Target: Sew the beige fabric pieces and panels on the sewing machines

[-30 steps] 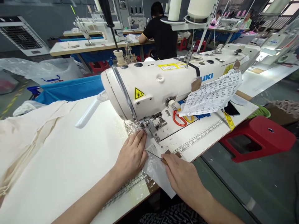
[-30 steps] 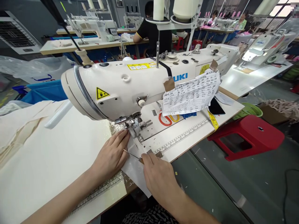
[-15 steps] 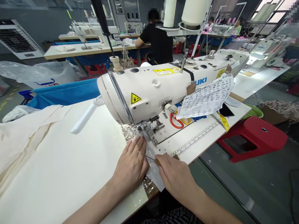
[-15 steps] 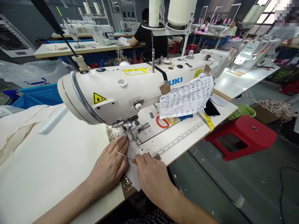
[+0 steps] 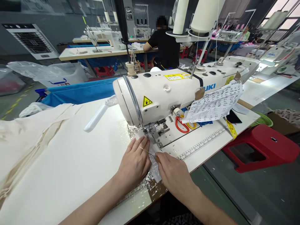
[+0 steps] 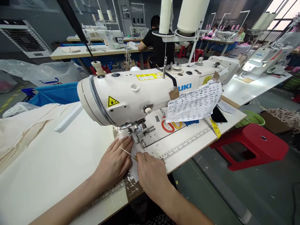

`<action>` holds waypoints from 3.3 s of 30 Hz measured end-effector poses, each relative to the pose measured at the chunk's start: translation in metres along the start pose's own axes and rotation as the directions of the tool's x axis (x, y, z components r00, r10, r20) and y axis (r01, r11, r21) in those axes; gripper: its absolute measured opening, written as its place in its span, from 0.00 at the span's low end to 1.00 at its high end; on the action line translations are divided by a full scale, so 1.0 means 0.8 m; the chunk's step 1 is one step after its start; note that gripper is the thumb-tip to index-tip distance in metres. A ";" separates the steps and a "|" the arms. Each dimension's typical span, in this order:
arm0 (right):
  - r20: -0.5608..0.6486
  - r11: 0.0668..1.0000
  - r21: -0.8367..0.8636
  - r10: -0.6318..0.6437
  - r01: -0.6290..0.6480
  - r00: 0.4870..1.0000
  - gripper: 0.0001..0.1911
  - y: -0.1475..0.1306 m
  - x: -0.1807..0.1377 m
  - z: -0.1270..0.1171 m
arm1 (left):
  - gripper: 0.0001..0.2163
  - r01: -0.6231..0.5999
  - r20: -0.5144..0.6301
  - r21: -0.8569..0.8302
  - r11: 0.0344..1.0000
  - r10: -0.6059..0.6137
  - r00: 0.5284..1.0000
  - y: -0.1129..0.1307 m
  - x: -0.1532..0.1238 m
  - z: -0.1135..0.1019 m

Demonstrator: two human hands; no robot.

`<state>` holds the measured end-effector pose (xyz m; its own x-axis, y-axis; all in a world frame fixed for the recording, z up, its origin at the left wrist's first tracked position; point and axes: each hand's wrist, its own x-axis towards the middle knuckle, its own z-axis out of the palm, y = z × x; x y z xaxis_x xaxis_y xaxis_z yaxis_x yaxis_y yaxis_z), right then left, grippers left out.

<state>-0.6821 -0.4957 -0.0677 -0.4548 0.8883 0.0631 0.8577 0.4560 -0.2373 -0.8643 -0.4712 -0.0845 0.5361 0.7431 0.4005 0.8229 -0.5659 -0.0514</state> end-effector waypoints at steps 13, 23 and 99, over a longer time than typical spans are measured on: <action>-0.091 0.941 0.339 0.045 -0.012 0.995 0.14 -0.003 -0.002 0.005 | 0.19 0.045 -0.016 0.129 0.991 -0.044 0.999 -0.030 0.007 0.001; -0.153 0.942 0.334 0.020 0.033 0.988 0.15 0.001 -0.024 0.002 | 0.20 -0.005 -0.013 0.032 0.999 0.005 1.000 0.005 0.002 -0.003; -0.357 0.975 -0.112 -0.221 0.193 0.908 0.15 -0.008 0.020 0.022 | 0.17 0.108 -0.012 -0.134 0.985 -0.111 0.994 -0.015 0.012 0.010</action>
<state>-0.6989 -0.4852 -0.0822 -0.5167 0.7251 0.4553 0.7751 0.6220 -0.1108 -0.8674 -0.4548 -0.0873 0.4394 0.7966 0.4151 0.8432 -0.5251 0.1151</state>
